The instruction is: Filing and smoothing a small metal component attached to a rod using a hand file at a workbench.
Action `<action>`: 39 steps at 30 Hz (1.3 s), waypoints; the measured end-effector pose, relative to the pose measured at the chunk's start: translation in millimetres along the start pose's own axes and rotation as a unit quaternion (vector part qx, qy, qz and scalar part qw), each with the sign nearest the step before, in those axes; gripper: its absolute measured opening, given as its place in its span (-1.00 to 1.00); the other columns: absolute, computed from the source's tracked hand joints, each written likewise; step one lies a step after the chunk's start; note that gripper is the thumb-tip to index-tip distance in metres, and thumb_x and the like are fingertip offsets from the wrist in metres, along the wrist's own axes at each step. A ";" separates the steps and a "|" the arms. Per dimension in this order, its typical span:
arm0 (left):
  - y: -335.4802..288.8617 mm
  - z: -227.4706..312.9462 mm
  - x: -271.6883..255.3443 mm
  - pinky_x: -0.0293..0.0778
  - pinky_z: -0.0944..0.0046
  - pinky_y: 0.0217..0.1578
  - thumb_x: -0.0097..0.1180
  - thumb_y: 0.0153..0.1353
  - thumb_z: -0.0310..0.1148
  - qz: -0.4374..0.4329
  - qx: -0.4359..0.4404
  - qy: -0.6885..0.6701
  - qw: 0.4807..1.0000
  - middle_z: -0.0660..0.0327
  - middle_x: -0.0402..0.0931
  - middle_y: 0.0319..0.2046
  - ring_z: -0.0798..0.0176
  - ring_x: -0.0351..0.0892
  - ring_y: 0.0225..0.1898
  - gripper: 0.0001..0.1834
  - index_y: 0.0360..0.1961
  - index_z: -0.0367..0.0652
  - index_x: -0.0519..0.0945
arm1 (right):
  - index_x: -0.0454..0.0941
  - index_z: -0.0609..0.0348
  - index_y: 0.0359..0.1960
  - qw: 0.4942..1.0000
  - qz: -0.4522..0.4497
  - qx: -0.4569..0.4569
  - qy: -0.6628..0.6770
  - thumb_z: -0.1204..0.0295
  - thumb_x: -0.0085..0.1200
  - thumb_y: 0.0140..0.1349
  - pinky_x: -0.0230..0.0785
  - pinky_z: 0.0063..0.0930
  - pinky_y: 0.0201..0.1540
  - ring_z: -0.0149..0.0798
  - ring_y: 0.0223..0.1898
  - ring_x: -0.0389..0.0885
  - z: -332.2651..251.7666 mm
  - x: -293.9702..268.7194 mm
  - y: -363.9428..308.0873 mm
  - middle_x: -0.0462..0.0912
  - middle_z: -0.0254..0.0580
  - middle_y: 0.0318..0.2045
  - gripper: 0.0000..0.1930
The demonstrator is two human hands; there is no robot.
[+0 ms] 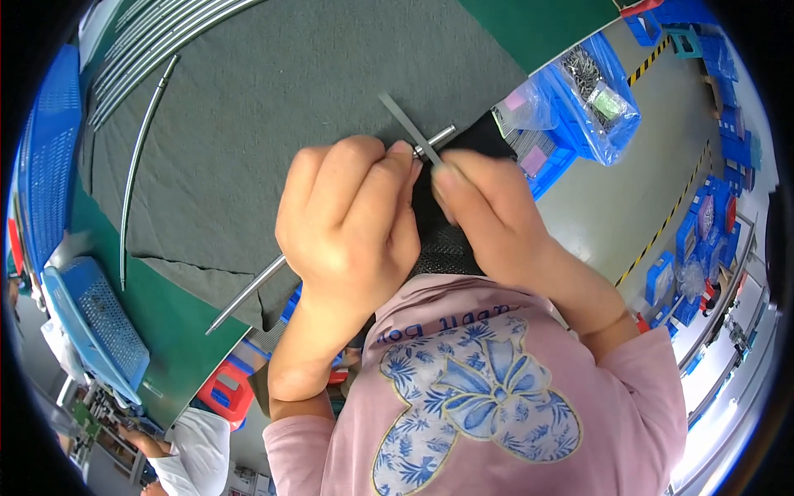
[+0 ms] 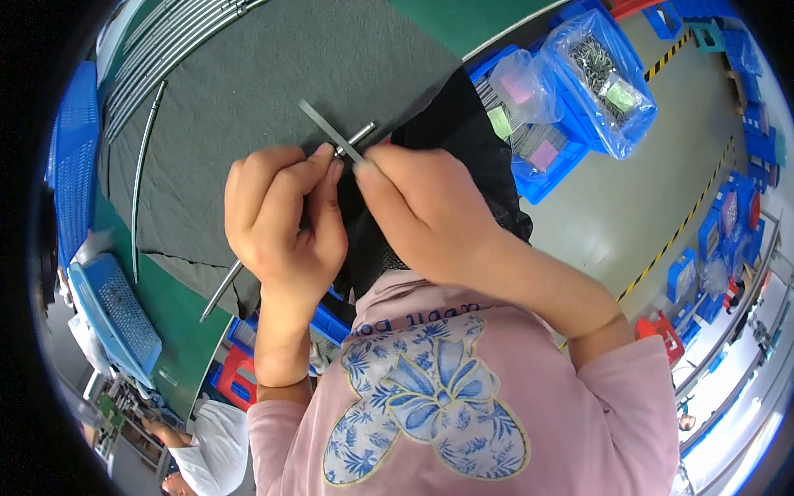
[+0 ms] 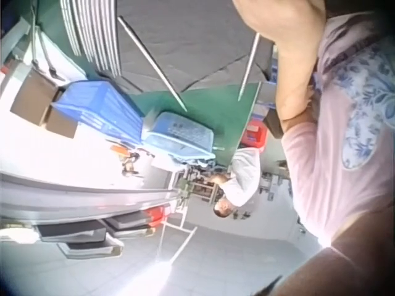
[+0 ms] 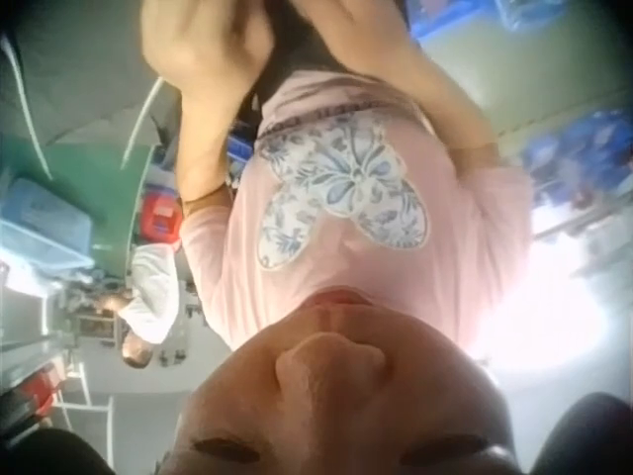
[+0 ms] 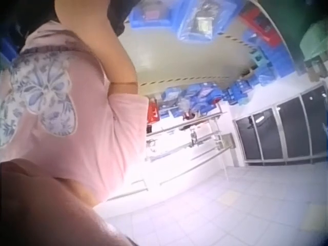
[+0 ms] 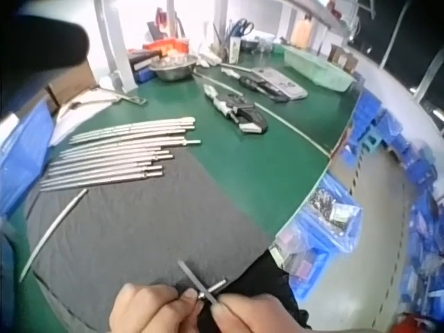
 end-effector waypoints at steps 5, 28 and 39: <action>-1.4 -3.3 1.9 0.30 0.29 -0.59 0.23 -0.30 -0.57 0.007 -0.008 0.000 1.000 0.22 0.44 -0.51 0.20 0.34 -0.57 -0.80 -0.51 -0.25 0.58 | 0.33 0.27 -0.52 1.000 0.008 -0.015 0.005 0.44 -0.13 0.26 0.12 -0.31 -0.66 0.01 -0.72 0.38 15.9 3.9 -16.3 0.35 0.01 -0.75 -0.79; -1.0 -2.7 2.6 0.31 0.30 -0.59 0.21 -0.31 -0.58 -0.001 -0.003 0.013 1.000 0.25 0.43 -0.52 0.20 0.36 -0.56 -0.79 -0.51 -0.23 0.57 | 0.34 0.27 -0.54 0.993 0.058 -0.091 0.056 0.47 -0.13 0.26 0.12 -0.37 -0.67 -0.08 -0.76 0.34 23.4 10.2 -13.7 0.31 -0.08 -0.77 -0.79; -0.6 -2.5 4.2 0.30 0.29 -0.59 0.22 -0.31 -0.58 0.002 -0.002 0.012 1.000 0.24 0.43 -0.51 0.20 0.34 -0.57 -0.78 -0.50 -0.23 0.57 | 0.36 0.28 -0.54 0.999 0.015 -0.025 0.032 0.45 -0.13 0.27 0.14 -0.32 -0.65 0.01 -0.72 0.37 23.1 4.0 -17.3 0.33 -0.02 -0.76 -0.77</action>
Point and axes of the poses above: each hand's wrist, its own y-axis towards the middle knuckle, its own x-axis out of the palm, z = x × y, the point moved 10 cm from there along y, towards the middle knuckle
